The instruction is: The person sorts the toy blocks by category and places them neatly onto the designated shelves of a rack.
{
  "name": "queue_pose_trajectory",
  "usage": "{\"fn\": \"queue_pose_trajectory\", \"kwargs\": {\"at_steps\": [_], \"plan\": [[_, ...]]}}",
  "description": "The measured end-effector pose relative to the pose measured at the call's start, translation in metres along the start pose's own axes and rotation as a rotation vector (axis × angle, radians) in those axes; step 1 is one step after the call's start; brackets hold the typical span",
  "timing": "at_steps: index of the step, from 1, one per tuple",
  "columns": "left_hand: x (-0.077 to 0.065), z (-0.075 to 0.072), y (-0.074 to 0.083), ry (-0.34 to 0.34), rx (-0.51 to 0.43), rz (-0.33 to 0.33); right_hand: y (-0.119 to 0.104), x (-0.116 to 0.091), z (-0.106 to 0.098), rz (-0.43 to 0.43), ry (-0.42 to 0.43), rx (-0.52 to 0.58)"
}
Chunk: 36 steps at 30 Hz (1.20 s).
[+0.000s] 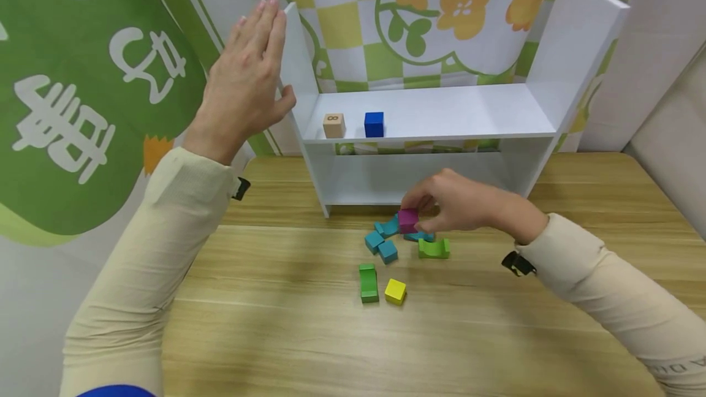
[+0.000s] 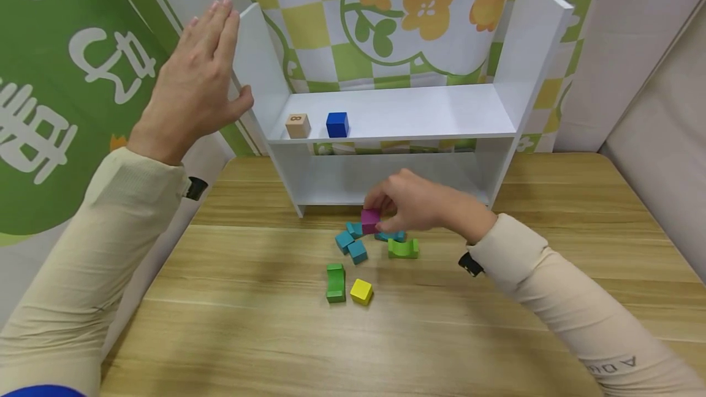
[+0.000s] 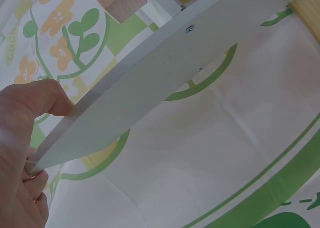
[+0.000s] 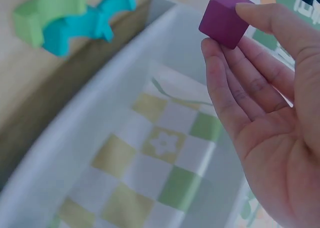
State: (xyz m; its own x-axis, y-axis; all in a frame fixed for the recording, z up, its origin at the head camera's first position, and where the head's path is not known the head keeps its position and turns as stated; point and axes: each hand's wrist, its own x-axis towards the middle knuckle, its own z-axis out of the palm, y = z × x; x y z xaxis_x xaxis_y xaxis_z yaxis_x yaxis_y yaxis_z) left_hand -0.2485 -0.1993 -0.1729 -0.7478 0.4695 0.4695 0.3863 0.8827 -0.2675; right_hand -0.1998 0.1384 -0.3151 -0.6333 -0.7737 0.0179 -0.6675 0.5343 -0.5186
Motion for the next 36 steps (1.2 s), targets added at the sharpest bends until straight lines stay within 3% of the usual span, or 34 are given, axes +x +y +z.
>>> {"fn": "queue_pose_trajectory", "kwargs": {"at_steps": [18, 36], "plan": [[-0.001, -0.001, -0.001, 0.009, -0.009, 0.0, -0.027, 0.013, -0.085, 0.108, 0.095, -0.146], [0.0, 0.0, -0.002, -0.017, 0.002, 0.004, -0.016, 0.032, -0.124, 0.216, 0.136, -0.147]]}}
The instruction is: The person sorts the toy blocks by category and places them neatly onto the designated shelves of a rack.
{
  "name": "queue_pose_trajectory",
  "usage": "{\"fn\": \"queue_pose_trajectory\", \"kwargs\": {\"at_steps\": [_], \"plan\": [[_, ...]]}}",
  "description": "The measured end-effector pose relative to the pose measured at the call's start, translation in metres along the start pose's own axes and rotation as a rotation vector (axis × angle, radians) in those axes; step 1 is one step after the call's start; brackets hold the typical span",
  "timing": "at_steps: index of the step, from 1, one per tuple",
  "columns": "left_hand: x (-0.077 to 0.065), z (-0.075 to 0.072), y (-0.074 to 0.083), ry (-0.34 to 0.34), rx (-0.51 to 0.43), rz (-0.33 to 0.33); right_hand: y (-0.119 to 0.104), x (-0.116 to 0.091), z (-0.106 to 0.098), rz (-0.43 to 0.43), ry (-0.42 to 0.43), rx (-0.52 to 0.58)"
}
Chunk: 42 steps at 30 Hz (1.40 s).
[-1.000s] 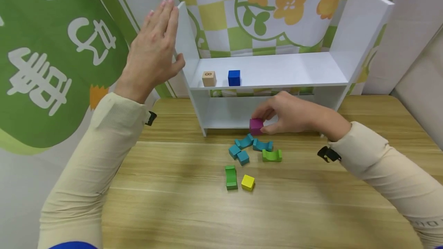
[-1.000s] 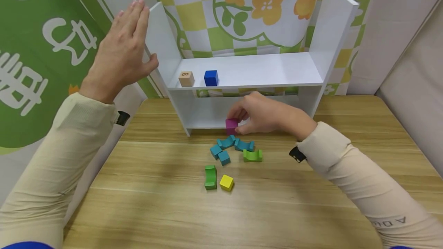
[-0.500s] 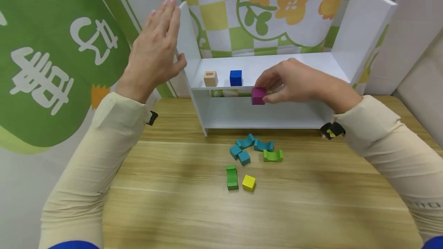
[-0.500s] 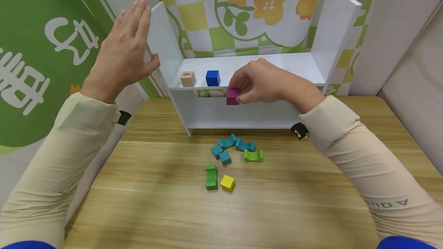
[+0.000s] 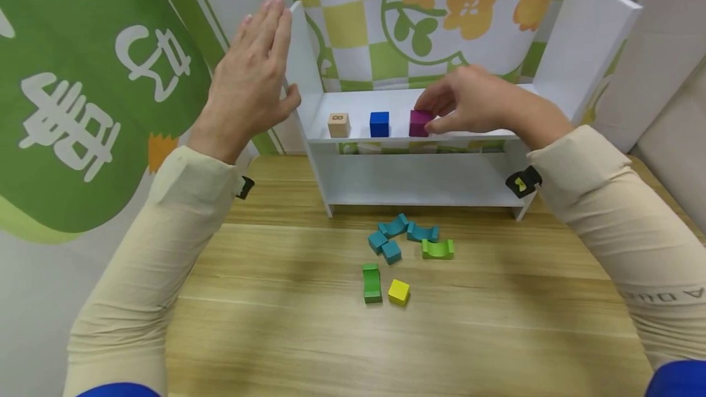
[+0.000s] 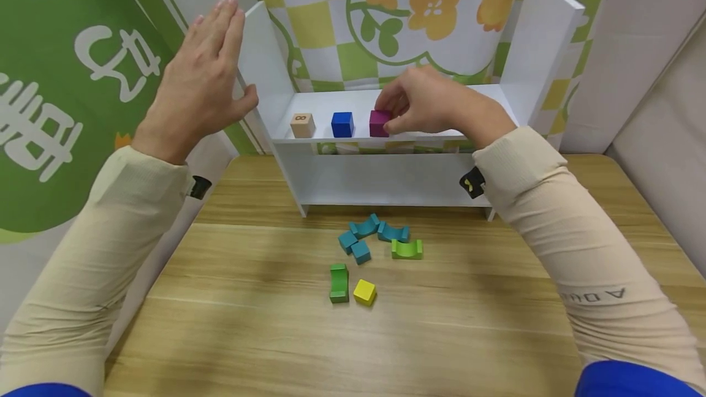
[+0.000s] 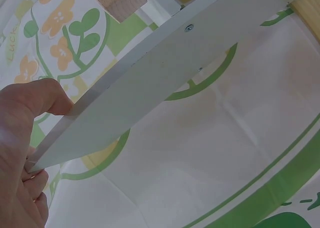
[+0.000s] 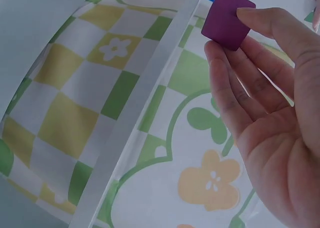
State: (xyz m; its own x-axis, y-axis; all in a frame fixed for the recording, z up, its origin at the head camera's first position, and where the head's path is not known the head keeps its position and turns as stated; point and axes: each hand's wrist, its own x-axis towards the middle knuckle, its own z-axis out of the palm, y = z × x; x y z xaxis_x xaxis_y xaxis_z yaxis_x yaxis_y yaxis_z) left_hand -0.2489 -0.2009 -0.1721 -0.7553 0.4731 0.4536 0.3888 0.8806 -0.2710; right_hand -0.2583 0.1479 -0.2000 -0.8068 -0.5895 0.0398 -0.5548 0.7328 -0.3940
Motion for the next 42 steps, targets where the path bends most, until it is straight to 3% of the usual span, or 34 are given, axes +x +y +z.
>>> {"fn": "queue_pose_trajectory", "kwargs": {"at_steps": [5, 27, 35, 42], "plan": [[0.0, 0.0, 0.0, 0.005, -0.005, 0.001, 0.003, 0.006, 0.0, 0.029, -0.017, 0.026], [0.0, 0.002, -0.001, 0.029, 0.005, 0.004, 0.005, 0.012, 0.001, 0.024, -0.027, -0.054], [-0.001, 0.001, 0.0, 0.024, 0.0, 0.001, -0.006, -0.001, -0.004, -0.002, 0.042, -0.099], [-0.001, 0.001, 0.0, 0.02, 0.007, 0.004, -0.016, -0.015, 0.001, -0.095, 0.116, -0.11]]}}
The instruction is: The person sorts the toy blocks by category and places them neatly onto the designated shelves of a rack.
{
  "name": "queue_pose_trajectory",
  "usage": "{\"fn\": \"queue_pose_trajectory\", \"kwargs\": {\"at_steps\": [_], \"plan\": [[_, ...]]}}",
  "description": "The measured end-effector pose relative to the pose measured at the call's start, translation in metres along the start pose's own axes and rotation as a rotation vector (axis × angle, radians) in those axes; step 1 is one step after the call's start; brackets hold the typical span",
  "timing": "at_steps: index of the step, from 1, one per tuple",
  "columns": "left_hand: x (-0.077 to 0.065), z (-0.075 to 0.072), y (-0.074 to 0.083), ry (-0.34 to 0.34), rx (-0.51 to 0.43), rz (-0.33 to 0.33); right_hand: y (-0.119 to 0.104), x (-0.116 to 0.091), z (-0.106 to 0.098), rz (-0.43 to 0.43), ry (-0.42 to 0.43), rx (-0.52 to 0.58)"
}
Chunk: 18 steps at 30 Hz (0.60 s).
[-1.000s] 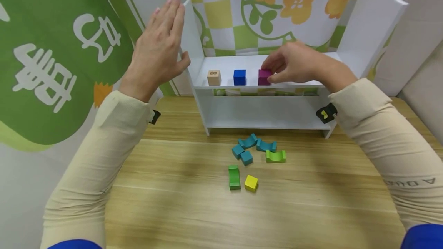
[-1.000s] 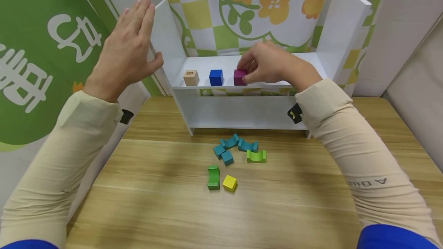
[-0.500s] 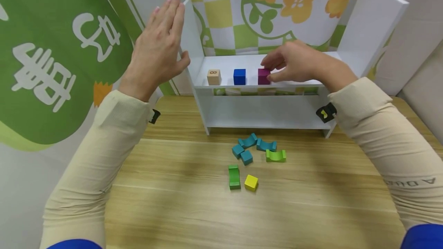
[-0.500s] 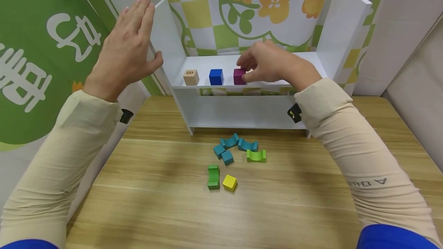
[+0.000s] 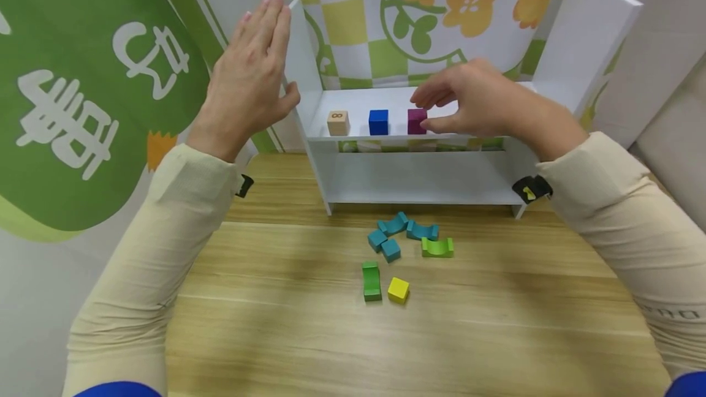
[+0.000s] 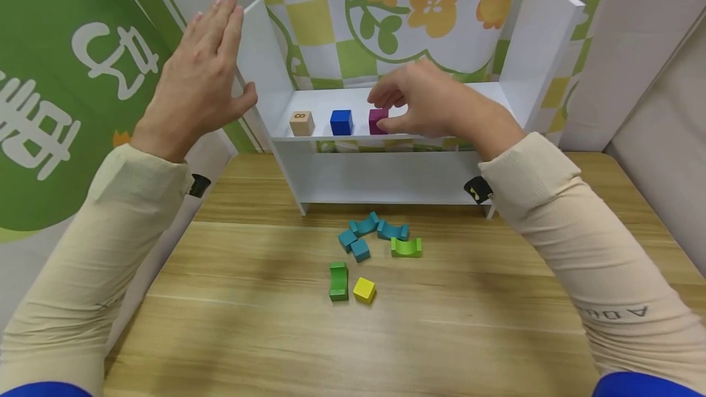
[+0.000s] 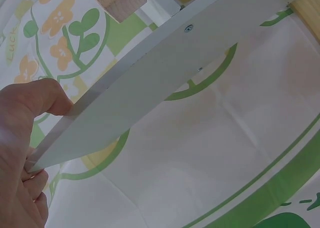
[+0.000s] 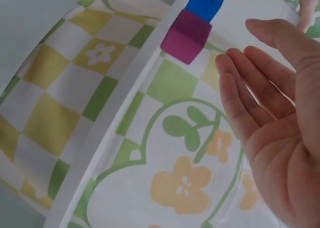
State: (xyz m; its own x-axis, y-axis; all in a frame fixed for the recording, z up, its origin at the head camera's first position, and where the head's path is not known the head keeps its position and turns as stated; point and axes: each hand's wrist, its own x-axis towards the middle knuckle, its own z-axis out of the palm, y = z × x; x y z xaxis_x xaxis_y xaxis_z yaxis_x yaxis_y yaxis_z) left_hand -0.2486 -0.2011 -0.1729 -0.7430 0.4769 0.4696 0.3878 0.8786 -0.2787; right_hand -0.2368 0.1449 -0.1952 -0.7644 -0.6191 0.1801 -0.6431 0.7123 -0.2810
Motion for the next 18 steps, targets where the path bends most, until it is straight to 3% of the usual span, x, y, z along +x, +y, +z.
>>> {"fn": "queue_pose_trajectory", "kwargs": {"at_steps": [9, 18], "plan": [[0.0, 0.0, 0.001, -0.007, -0.003, -0.007, -0.008, -0.009, 0.018, -0.119, -0.001, 0.014], [0.0, -0.001, 0.002, -0.009, 0.007, -0.008, -0.01, -0.017, 0.048, -0.12, -0.083, 0.05]]}}
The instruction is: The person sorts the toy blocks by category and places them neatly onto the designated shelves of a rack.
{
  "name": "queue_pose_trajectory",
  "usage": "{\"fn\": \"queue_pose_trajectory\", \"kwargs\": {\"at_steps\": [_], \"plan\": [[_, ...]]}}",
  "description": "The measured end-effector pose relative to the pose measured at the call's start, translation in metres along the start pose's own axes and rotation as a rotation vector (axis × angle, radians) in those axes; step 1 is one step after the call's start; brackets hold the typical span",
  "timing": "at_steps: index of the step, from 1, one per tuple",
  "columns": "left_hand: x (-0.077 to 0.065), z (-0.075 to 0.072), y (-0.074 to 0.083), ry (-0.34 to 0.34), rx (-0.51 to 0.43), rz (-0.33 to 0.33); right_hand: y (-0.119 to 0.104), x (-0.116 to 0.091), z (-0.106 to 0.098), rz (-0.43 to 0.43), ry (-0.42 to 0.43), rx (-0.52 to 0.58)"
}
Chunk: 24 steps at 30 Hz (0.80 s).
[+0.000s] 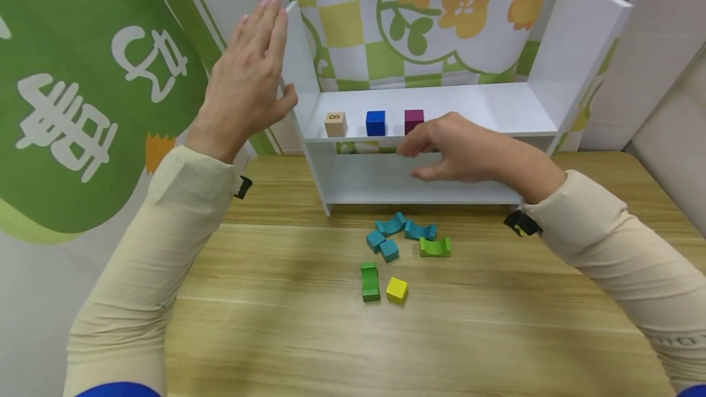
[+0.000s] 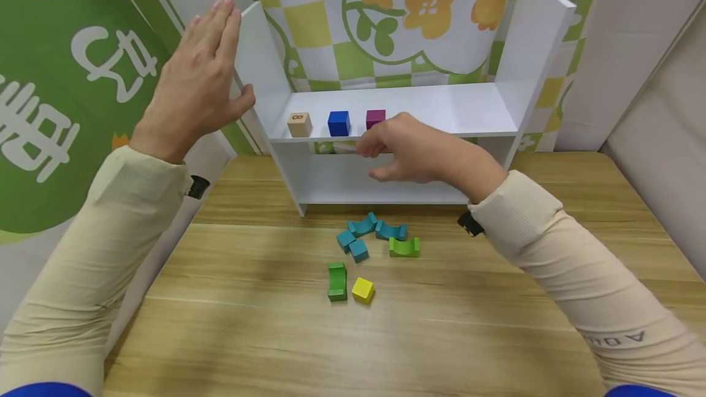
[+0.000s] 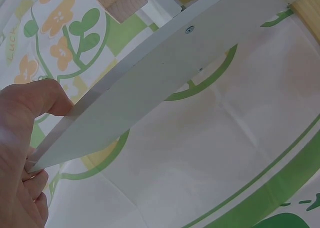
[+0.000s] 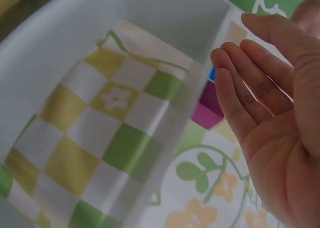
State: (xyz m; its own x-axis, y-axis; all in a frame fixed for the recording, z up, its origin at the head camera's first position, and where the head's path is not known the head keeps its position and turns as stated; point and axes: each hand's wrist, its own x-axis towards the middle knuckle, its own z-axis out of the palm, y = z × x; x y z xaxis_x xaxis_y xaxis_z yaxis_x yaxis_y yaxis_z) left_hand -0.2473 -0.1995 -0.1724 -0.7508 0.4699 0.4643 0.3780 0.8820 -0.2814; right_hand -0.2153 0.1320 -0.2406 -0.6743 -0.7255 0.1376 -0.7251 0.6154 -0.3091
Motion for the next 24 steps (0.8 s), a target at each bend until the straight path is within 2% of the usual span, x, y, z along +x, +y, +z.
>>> {"fn": "queue_pose_trajectory", "kwargs": {"at_steps": [12, 24], "plan": [[0.001, 0.002, 0.0, 0.011, -0.004, 0.003, 0.01, -0.001, 0.055, -0.04, -0.115, 0.111], [0.0, 0.001, 0.0, 0.01, -0.003, 0.002, 0.018, -0.004, 0.115, -0.089, -0.172, 0.196]]}}
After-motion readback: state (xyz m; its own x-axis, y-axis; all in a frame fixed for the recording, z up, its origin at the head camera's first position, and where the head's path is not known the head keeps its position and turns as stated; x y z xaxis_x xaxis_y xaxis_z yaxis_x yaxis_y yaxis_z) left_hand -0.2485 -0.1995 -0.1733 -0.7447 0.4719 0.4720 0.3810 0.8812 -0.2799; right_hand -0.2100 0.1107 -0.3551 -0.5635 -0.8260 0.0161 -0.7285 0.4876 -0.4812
